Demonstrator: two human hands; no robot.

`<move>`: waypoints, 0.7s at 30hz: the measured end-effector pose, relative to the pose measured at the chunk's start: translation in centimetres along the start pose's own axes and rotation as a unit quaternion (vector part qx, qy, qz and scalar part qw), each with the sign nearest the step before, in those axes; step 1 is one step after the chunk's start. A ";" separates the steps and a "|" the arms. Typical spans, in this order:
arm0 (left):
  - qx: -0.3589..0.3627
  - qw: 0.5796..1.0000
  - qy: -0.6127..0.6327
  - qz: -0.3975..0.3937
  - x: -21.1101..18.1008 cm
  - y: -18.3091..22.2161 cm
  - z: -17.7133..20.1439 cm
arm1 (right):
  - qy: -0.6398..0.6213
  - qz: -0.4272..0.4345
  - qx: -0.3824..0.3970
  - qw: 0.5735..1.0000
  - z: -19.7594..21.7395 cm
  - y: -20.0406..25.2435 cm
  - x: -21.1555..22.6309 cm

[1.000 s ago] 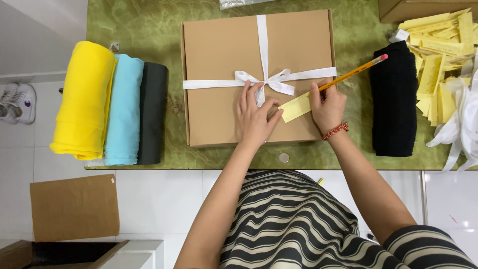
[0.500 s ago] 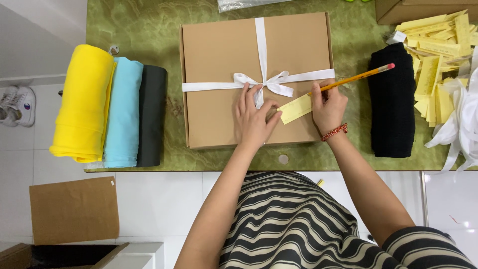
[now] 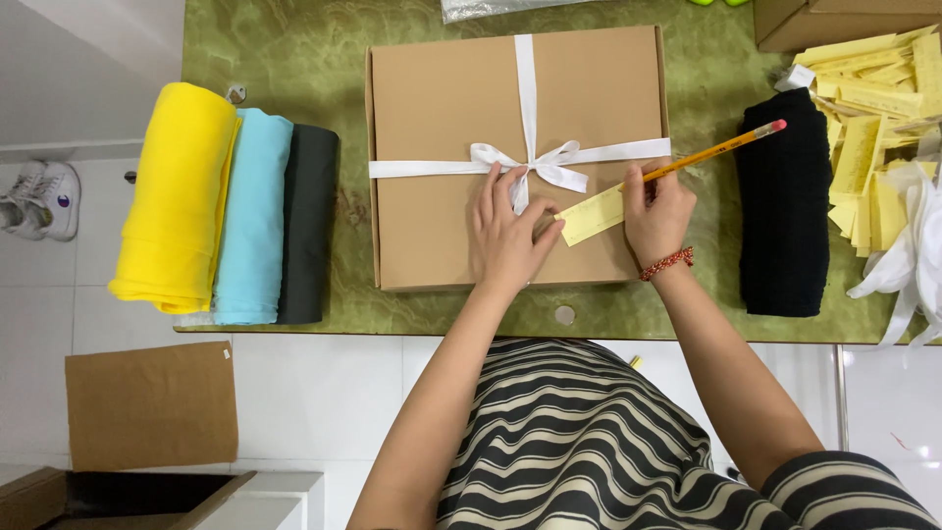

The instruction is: Packaging items into boxes, including tying ribbons and writing on tags

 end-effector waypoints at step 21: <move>-0.002 1.000 -0.006 0.000 0.2 0.0 -0.1 | -0.016 -0.004 -0.020 1.000 0.5 0.0 -0.4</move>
Point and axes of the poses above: each hand's wrist, its own y-axis away from the middle knuckle, its own z-axis out of the back of the hand, x = y × z, the point moved 9 cm from there along -y, towards the middle knuckle, and after that the axes turned 8 degrees about z, right-handed, at the moved point
